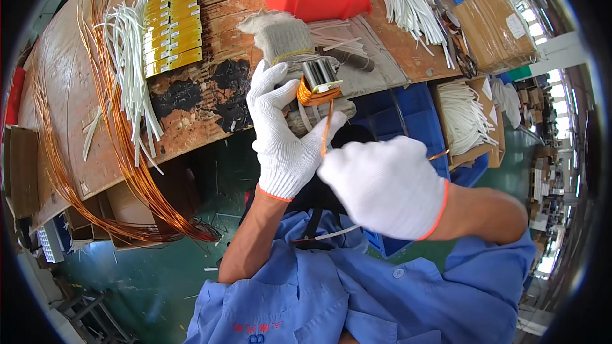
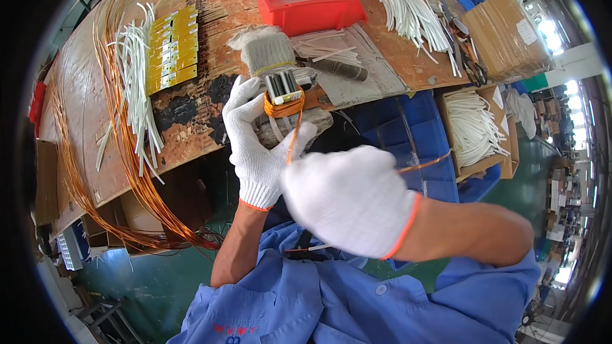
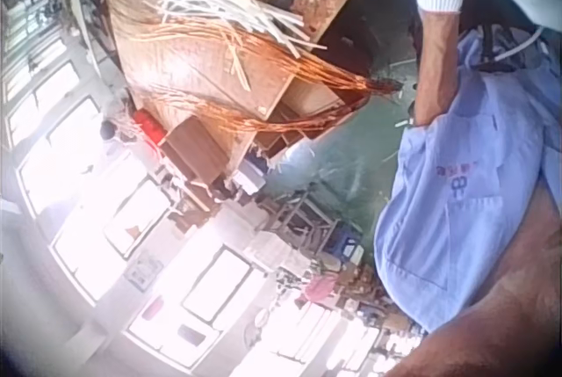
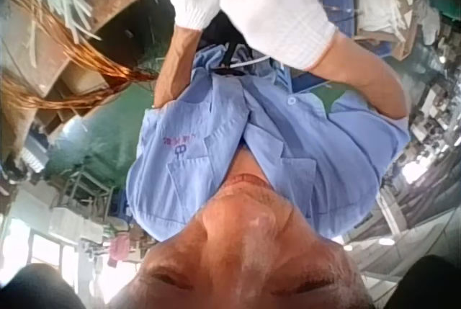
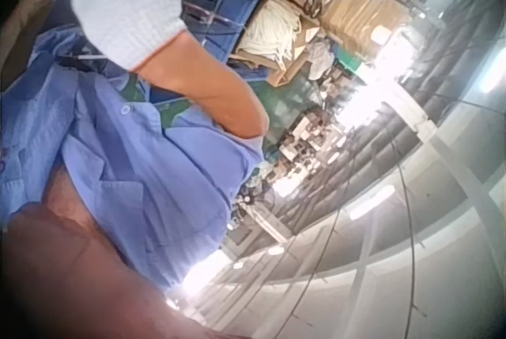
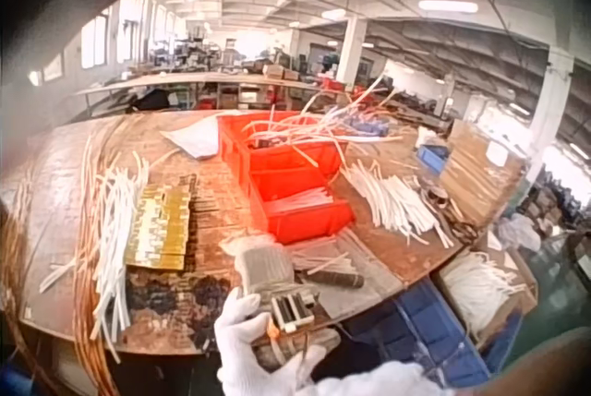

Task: Manually winding copper wire onto a core and assembling components at a factory workbench.

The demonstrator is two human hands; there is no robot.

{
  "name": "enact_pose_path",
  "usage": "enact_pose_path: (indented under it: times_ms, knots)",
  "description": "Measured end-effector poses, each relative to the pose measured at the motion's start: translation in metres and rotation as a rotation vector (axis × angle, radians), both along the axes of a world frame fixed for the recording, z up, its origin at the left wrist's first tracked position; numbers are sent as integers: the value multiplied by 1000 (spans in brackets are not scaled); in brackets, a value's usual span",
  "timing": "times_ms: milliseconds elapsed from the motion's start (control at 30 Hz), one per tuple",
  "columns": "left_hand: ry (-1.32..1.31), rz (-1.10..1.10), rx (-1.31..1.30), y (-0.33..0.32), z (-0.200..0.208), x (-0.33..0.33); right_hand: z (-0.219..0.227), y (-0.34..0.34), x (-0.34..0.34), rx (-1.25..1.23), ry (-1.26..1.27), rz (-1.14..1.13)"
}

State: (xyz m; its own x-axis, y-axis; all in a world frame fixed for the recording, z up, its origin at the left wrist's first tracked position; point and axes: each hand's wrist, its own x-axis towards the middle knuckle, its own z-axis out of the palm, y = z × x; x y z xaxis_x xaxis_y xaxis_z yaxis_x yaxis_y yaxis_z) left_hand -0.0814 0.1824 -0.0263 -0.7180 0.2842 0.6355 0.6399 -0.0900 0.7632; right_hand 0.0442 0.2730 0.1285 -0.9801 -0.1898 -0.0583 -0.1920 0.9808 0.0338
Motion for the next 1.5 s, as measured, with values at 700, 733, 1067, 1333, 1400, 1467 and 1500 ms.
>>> enact_pose_path:
  times_ms: [700,733,1067,1333,1400,1467,1500]
  knots:
    - [53,99,-130,-3,10,0,-53,97,-34,-885,132,-256]
    - [55,104,-143,-3,12,0,-57,91,-31,-716,246,-150]
    - [-61,152,-114,1,2,4,-54,34,11,-117,278,-69]
    - [206,142,-169,2,7,-2,-42,23,11,-229,229,-162]
    - [207,190,-165,5,5,0,-43,28,9,-340,201,-175]
    - [220,220,-162,8,5,1,-47,30,9,-462,181,-234]
    - [215,209,-156,9,5,0,-49,32,9,-466,200,-199]
